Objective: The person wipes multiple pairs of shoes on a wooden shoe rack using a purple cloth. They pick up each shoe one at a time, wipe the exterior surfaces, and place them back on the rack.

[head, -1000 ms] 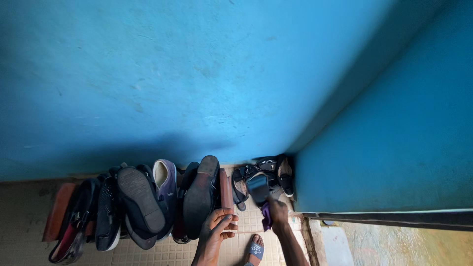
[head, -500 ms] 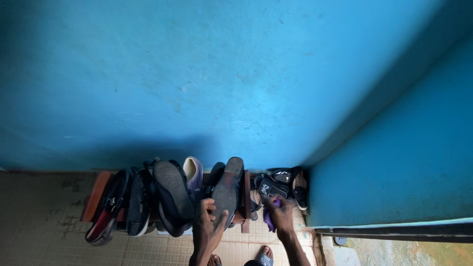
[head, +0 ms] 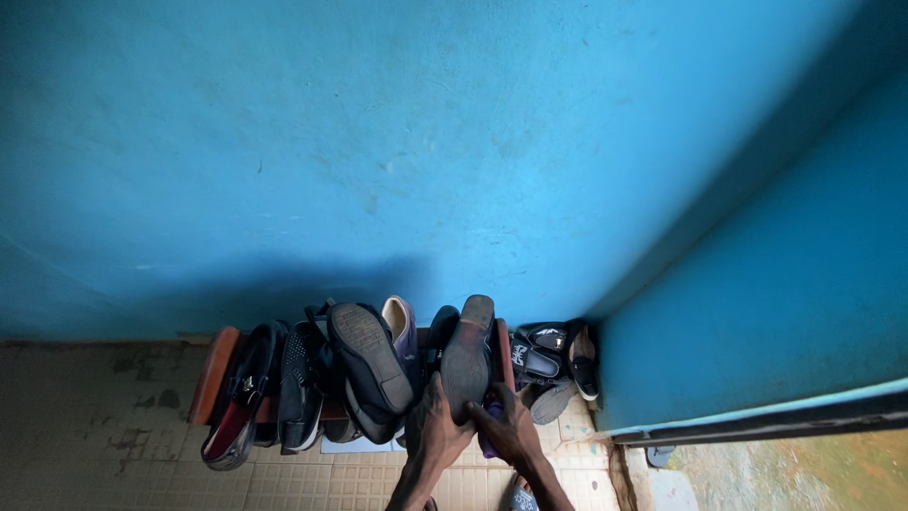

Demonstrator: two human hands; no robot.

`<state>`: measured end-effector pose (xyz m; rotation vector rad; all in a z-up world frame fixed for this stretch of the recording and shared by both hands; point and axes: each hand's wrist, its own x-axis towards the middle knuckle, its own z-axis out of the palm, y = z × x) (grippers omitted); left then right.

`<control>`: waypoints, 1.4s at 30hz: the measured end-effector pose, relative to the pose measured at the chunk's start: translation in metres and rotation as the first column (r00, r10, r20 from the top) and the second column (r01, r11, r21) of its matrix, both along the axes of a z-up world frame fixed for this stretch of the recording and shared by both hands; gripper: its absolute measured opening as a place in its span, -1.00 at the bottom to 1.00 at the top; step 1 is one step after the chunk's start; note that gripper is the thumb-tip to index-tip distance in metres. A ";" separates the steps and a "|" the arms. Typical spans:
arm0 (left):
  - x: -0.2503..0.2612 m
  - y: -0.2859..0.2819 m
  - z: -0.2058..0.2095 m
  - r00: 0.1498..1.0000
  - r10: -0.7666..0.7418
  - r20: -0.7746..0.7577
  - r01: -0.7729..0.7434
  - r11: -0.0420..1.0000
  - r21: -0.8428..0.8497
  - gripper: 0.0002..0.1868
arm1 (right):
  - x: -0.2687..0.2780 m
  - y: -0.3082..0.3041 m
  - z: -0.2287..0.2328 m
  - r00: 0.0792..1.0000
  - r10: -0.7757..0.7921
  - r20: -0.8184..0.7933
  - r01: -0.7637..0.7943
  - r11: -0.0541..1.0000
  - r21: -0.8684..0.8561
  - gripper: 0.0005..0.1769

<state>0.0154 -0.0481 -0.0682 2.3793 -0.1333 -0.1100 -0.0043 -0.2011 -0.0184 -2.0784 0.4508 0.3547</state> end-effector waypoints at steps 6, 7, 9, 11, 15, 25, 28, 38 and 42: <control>-0.007 0.017 0.034 0.980 0.021 -0.196 -0.042 0.993 -0.106 0.19 | -0.010 0.011 0.009 0.992 -0.072 0.108 0.062 0.994 0.093 -0.23; -0.008 0.021 0.040 0.980 0.022 -0.199 -0.054 0.986 -0.158 0.20 | -0.009 0.012 0.016 0.992 -0.079 0.102 0.070 0.994 0.089 -0.27; -0.008 0.029 0.044 0.978 0.028 -0.208 -0.083 0.962 -0.261 0.22 | -0.015 0.016 0.029 0.992 -0.090 0.088 0.083 0.993 0.080 -0.34; -0.006 0.043 0.037 0.959 0.059 -0.278 -0.144 0.945 -0.295 0.20 | -0.016 0.019 0.039 0.962 -0.077 0.262 0.037 0.988 0.153 -0.48; 0.012 0.071 -0.005 0.903 0.218 -0.371 -0.397 0.755 -0.522 0.10 | -0.012 0.023 0.054 0.977 0.001 0.214 -0.033 0.989 0.143 -0.56; 0.016 0.112 0.027 0.889 0.176 -0.423 -0.380 0.798 -0.467 -0.31 | -0.020 0.042 0.089 0.830 0.273 0.486 -0.344 0.937 0.061 -0.12; 0.022 0.113 0.060 0.869 0.227 -0.439 -0.420 0.808 -0.413 -0.29 | -0.017 0.045 0.092 0.826 0.338 0.450 -0.355 0.934 -0.051 -0.10; 0.025 0.108 0.102 0.981 0.006 -0.194 -0.109 0.845 -0.523 -0.14 | -0.016 0.038 0.061 0.948 -0.043 0.316 0.025 0.998 0.059 -0.56; 0.011 0.100 0.086 0.986 -0.077 -0.146 -0.007 0.867 -0.499 -0.05 | -0.018 0.029 0.040 0.921 -0.209 0.328 0.105 0.945 0.309 -0.51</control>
